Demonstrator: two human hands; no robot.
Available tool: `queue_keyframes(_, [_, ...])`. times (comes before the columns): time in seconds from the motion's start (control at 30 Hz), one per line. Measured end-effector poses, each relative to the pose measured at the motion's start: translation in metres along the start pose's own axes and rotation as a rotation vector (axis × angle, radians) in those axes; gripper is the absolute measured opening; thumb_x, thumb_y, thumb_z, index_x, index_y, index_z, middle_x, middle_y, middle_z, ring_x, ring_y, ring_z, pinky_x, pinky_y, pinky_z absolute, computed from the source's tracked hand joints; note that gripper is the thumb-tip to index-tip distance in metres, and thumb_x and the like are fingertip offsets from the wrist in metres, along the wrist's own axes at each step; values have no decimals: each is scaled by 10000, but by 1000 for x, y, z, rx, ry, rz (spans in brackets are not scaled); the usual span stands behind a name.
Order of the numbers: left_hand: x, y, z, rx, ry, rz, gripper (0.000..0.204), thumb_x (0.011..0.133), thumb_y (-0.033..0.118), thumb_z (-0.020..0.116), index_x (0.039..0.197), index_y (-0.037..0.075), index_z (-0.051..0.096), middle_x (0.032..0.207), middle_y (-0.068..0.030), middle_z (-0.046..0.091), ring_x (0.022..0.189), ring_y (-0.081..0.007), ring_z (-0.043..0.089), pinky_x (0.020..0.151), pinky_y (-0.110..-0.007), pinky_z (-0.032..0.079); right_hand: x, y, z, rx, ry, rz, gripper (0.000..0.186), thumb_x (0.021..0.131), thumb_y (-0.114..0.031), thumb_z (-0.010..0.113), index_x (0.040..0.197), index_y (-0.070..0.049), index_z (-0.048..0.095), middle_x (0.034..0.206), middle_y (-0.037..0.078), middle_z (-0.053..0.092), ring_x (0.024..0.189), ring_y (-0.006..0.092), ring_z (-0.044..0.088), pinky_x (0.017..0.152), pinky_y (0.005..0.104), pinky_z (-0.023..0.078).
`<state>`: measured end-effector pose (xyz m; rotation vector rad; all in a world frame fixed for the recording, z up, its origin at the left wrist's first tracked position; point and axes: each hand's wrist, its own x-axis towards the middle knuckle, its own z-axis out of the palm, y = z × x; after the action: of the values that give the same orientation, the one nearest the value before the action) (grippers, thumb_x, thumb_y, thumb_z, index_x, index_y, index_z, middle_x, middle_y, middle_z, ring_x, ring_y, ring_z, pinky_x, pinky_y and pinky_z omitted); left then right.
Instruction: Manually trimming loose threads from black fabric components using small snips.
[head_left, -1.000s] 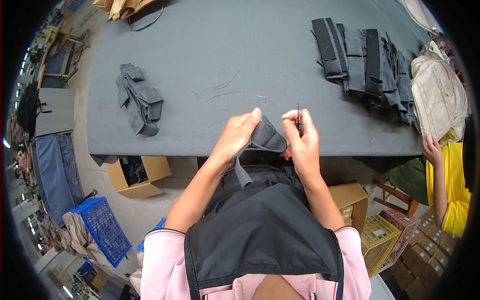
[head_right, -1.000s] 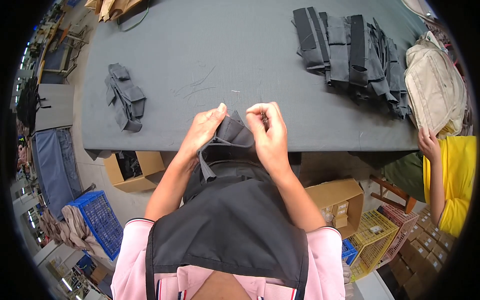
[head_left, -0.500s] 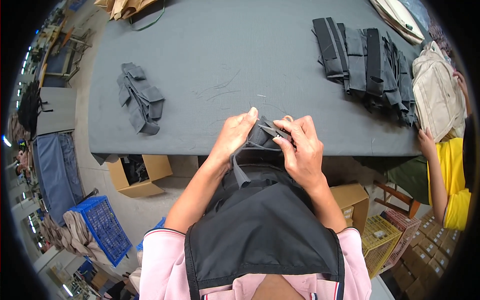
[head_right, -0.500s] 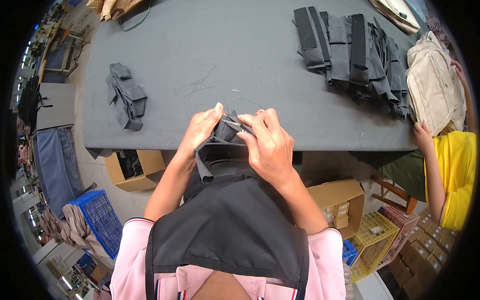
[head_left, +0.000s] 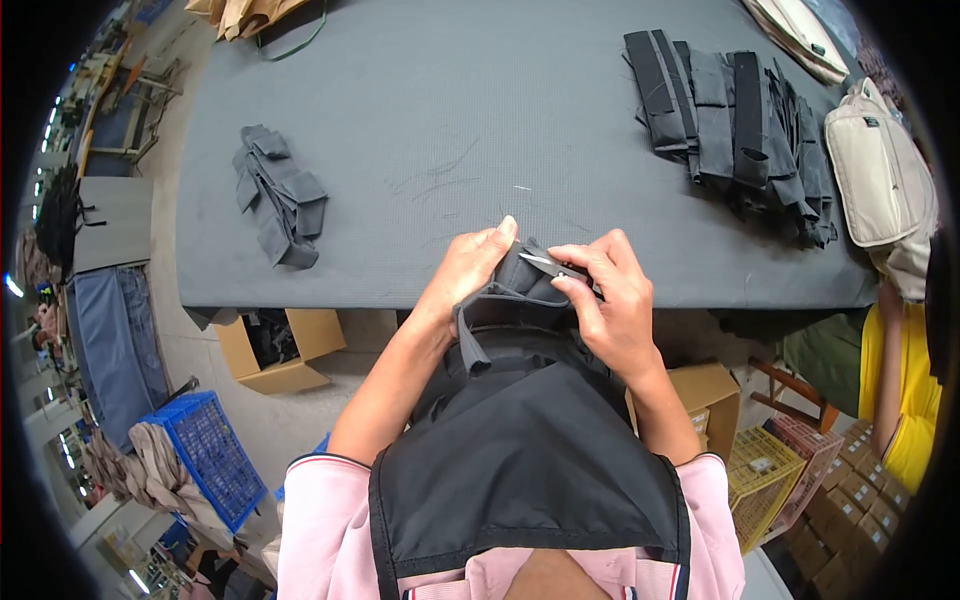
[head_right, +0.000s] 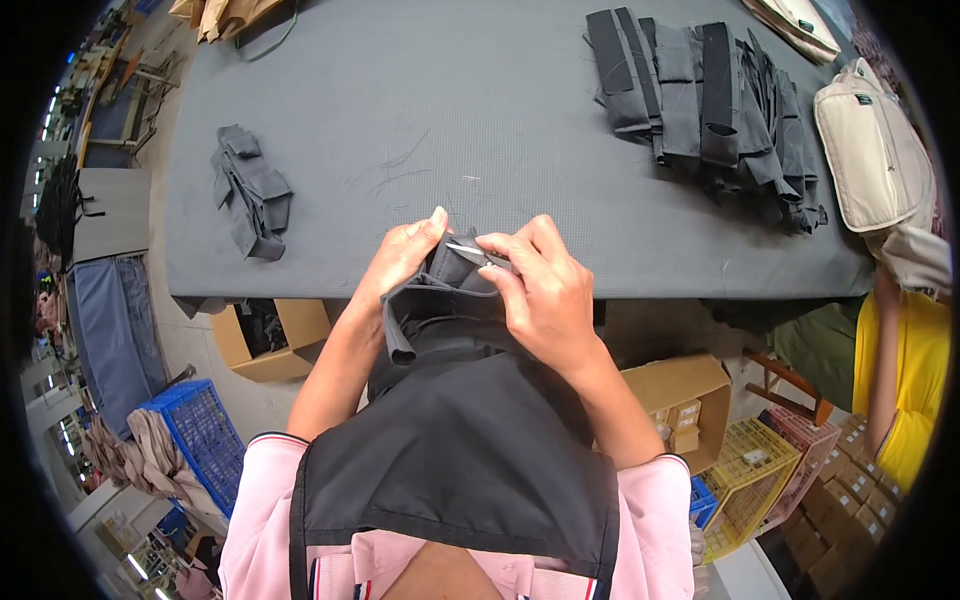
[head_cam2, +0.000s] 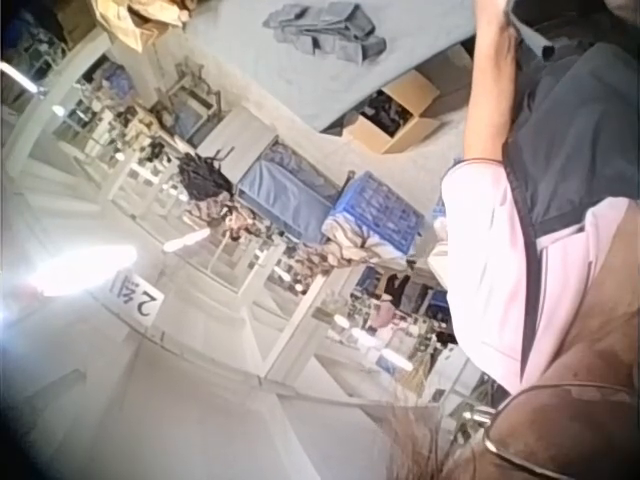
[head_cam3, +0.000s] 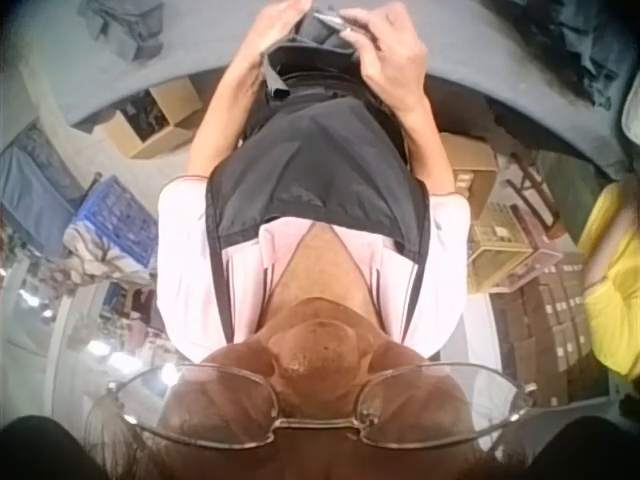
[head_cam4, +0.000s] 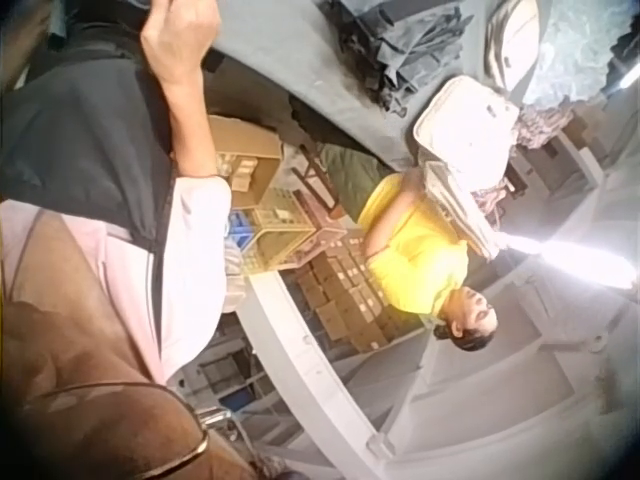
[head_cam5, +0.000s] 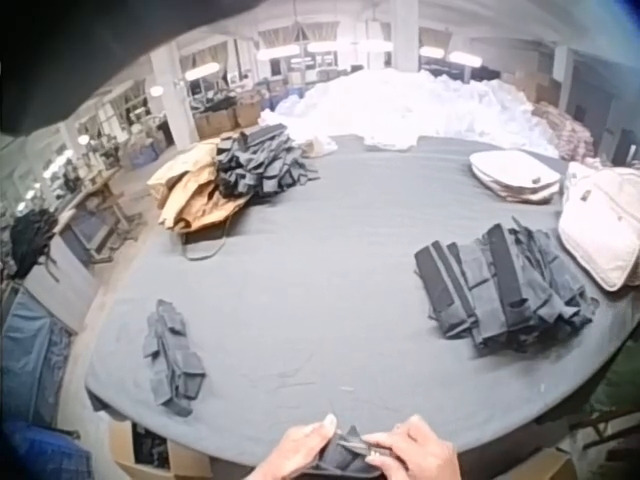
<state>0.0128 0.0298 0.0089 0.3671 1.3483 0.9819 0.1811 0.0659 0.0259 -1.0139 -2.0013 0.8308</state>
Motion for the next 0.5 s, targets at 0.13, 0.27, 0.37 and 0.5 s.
queue_keyframes(0.13, [-4, 0, 2, 142, 72, 151, 441, 959, 381, 458, 689, 37, 513, 623, 47, 450, 578, -66, 382, 524, -254, 369, -2, -6, -3, -134, -12, -80, 251, 676, -6, 690, 918, -51, 639, 747, 72, 511, 585, 217, 541, 541, 308, 452])
queue_keyframes(0.27, [1, -10, -3, 321, 123, 307, 470, 967, 364, 442, 667, 3, 453, 574, 3, 389, 572, -97, 328, 512, -290, 347, -5, -10, 2, -217, -6, -192, 305, 653, -21, 700, 948, -48, 627, 762, 67, 527, 584, 210, 539, 551, 314, 446])
queue_keyframes(0.37, [0, -9, -2, 424, 174, 401, 477, 969, 351, 434, 673, -22, 414, 567, -54, 337, 568, -123, 303, 506, -322, 331, -8, -7, 8, -275, -2, -228, 323, 653, -29, 704, 965, -49, 624, 760, 57, 531, 575, 203, 529, 532, 298, 433])
queue_keyframes(0.5, [0, -8, 1, 473, 198, 422, 471, 969, 337, 432, 677, -32, 412, 565, -81, 311, 557, -144, 298, 505, -335, 330, -11, -5, 12, -290, 45, -233, 305, 665, -35, 700, 959, -42, 622, 737, 51, 520, 567, 193, 524, 518, 293, 428])
